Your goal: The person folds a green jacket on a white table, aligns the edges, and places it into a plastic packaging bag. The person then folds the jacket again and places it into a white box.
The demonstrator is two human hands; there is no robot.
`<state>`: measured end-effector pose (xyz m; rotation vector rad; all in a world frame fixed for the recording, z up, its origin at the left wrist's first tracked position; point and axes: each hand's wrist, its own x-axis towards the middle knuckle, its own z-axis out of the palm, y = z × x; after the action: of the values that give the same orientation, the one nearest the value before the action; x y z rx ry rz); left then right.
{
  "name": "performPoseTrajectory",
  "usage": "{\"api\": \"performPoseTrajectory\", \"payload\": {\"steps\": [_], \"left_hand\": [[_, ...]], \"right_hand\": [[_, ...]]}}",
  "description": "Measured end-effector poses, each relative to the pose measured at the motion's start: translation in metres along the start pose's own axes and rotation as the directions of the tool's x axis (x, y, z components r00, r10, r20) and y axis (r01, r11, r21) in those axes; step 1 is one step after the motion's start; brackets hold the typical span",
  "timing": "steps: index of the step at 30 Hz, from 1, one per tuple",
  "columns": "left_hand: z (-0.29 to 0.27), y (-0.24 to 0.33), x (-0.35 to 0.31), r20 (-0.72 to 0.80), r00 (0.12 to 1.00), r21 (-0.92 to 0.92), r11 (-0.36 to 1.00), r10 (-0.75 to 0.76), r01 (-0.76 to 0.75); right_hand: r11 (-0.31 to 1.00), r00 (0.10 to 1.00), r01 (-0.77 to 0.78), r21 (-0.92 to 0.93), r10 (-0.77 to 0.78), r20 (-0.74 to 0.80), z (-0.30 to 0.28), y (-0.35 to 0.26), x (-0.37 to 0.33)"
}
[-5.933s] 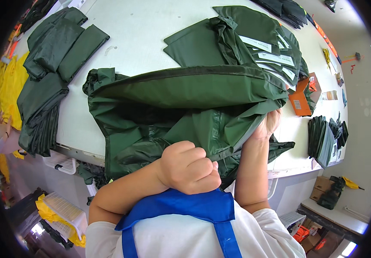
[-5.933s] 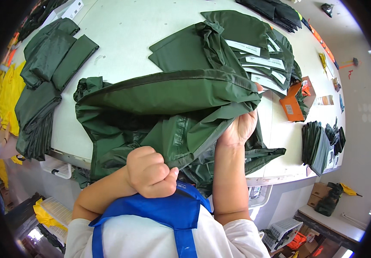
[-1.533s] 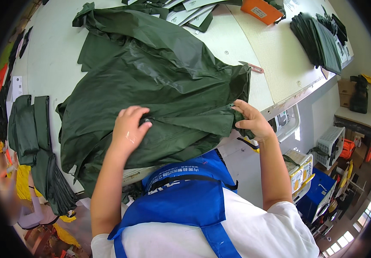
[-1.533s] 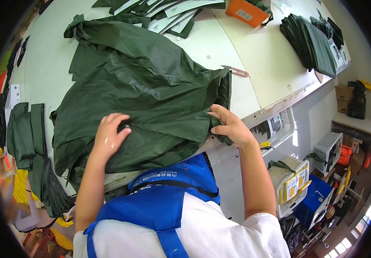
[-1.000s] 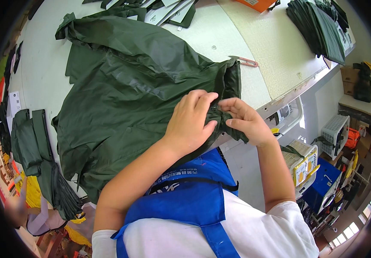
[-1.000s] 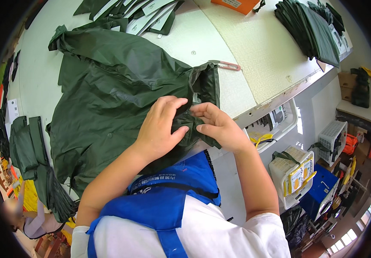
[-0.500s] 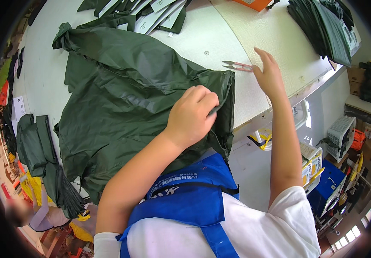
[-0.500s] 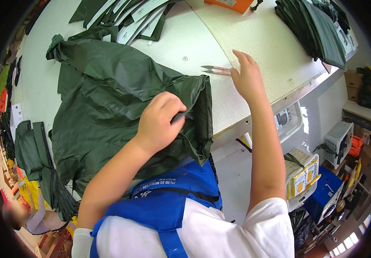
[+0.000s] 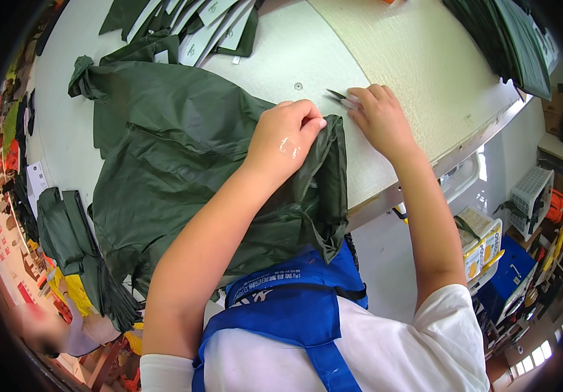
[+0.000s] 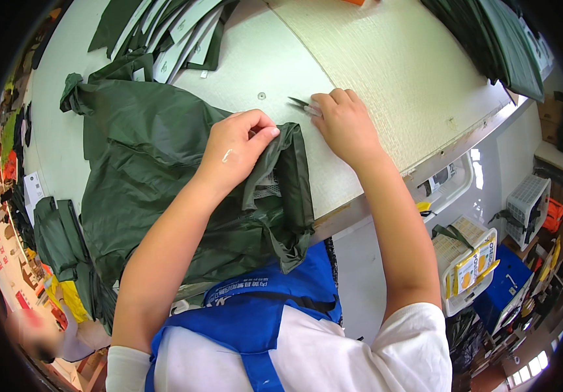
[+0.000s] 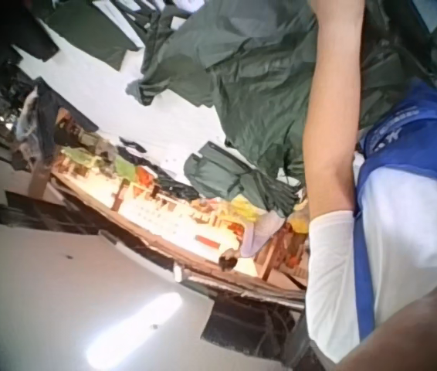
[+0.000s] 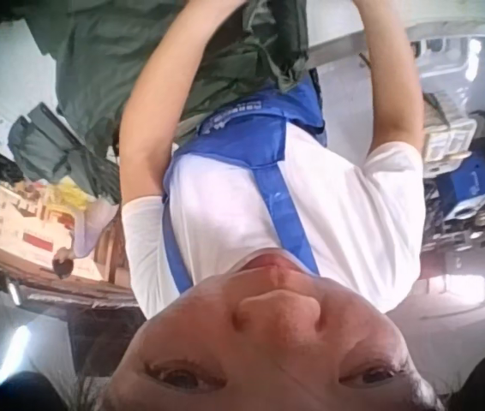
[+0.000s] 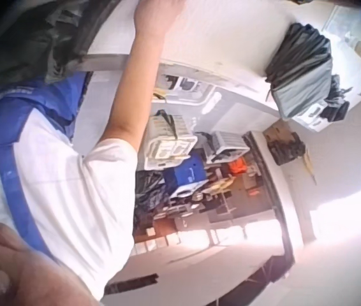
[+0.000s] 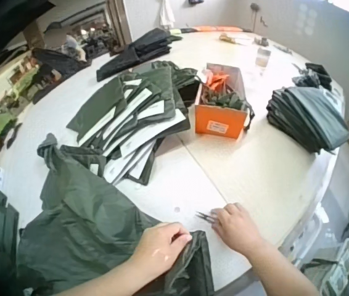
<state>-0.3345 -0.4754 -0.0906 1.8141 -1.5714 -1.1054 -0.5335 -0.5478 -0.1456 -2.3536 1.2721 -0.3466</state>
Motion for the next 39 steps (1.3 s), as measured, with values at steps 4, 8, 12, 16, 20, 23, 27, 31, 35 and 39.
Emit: {"api": "performPoseTrajectory", "payload": {"steps": [4,8,12,16,20,23,27,31,35,39], "left_hand": [[0.008,-0.008,0.005,-0.181,0.962,0.003,0.978,0.204,-0.207],[0.006,-0.003,0.012,-0.085,0.996,-0.179,0.984,-0.001,-0.014],[0.004,0.001,0.017,-0.071,0.997,-0.097,0.995,0.011,-0.018],[0.004,0.003,0.021,-0.095,0.987,0.018,0.992,0.129,-0.128],[0.003,0.007,0.020,-0.095,0.981,0.063,0.984,0.172,-0.166],[0.002,0.004,0.019,-0.106,0.986,0.023,0.992,0.129,-0.127],[-0.019,-0.001,0.015,-0.156,0.973,-0.227,0.965,-0.171,0.133],[-0.044,-0.007,-0.023,-0.572,0.820,0.223,0.969,0.041,0.106],[-0.045,-0.015,-0.105,-0.298,0.953,0.066,0.997,0.059,-0.041],[0.000,-0.002,-0.143,0.002,0.953,0.098,0.949,0.302,-0.301]], "right_hand": [[0.937,0.976,-0.169,0.306,0.201,-0.078,-0.009,0.003,0.000],[0.788,0.939,-0.328,0.521,0.333,0.087,-0.024,-0.003,-0.008],[0.840,0.977,-0.198,0.505,0.129,0.169,-0.043,-0.017,-0.013],[0.879,0.975,-0.172,0.445,0.089,0.202,-0.043,-0.029,-0.011],[0.901,0.983,-0.116,0.419,0.043,0.179,-0.040,-0.034,-0.008],[0.908,0.987,-0.106,0.406,0.047,0.154,-0.037,-0.035,-0.006],[0.826,0.961,-0.226,0.517,0.276,-0.021,-0.029,-0.032,-0.016],[0.449,0.865,-0.464,0.763,0.417,0.281,-0.029,-0.043,-0.060],[0.135,0.760,-0.646,0.751,0.206,0.617,-0.027,-0.077,-0.099],[0.341,0.816,-0.578,0.741,0.211,0.539,-0.017,-0.085,-0.115]]}}
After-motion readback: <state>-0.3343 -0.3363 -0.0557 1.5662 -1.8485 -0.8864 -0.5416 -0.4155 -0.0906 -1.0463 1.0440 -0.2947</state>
